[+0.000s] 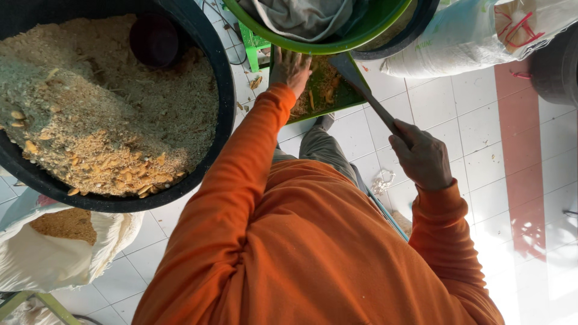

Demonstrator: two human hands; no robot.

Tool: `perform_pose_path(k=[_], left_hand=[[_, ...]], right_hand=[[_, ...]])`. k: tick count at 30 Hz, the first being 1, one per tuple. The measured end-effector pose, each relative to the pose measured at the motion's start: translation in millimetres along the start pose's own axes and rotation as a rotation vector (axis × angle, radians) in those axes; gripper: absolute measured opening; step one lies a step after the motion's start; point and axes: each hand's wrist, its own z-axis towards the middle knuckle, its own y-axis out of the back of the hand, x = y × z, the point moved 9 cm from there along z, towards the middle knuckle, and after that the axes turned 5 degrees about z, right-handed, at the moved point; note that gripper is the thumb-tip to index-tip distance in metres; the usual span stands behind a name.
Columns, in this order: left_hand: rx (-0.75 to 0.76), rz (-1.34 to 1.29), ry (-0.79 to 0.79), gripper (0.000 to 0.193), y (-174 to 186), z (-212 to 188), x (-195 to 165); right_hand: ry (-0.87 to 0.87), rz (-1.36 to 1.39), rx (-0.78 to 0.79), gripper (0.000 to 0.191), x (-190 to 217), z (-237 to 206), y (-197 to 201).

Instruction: The person scoops grain and broken pieces from a large black basin into a green tray and pushes them toward the hopper of a green milling machine, using a small scoop and their hand. They also stir the ground material in a second large basin with a wooden stick and hold a plastic bag at the machine outlet.

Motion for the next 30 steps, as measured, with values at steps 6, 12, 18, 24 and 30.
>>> perform_pose_path(k=[6, 12, 18, 24, 30], left_hand=[[-0.083, -0.19, -0.014, 0.043, -4.0, -60.1, 5.9], [-0.219, -0.197, 0.001, 0.038, 5.6, -102.9, 14.4], [-0.158, -0.228, 0.008, 0.035, 2.0, -100.5, 14.1], [-0.17, -0.213, -0.004, 0.037, 7.8, -100.5, 14.2], [-0.177, -0.153, 0.005, 0.043, 8.2, -98.9, 13.9]], right_hand=[[0.015, -0.162, 0.017, 0.028, 1.5, 4.2, -18.6], [0.109, -0.074, -0.022, 0.026, -9.1, 16.3, -37.9], [0.359, -0.029, -0.092, 0.023, 2.9, 73.6, -96.1], [0.164, -0.119, -0.086, 0.031, -5.0, 112.4, -153.2], [0.207, -0.167, 0.139, 0.033, -17.4, 69.5, -111.3]])
